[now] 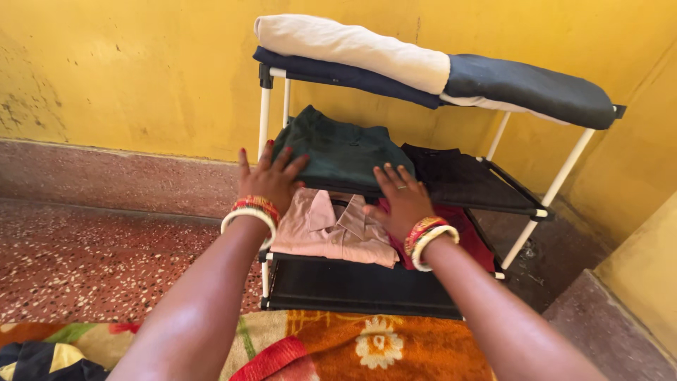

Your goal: The person folds a dark green garment and places it on a small rack, then picks up a mustard-colored shirt, buttons it, and folds it neatly on the floor. The person smooths the fabric and folds the sleeves and body of the shirt.

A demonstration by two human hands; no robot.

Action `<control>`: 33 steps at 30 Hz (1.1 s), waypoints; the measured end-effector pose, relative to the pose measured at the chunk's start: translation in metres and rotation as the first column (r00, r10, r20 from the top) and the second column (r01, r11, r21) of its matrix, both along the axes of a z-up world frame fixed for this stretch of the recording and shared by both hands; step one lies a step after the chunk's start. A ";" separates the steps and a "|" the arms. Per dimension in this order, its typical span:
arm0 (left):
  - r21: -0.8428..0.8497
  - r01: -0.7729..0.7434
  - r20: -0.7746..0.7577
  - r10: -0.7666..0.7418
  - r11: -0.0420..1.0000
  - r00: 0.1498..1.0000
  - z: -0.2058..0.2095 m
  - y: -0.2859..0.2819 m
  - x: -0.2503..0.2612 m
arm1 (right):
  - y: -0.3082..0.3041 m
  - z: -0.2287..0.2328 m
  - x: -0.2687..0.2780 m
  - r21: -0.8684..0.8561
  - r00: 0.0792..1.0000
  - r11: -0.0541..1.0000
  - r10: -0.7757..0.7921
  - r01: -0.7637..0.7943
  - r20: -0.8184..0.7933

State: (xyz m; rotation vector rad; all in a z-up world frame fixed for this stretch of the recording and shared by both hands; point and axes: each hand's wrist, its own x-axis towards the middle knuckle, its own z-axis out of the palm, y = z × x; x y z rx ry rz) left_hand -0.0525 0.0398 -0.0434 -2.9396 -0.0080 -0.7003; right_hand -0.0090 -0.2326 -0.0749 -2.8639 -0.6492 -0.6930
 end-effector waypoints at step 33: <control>-0.062 0.087 -0.223 -0.099 0.994 0.970 0.073 -0.036 -0.362 | 0.060 0.084 -0.334 0.099 0.997 0.995 0.019 -0.011 -0.078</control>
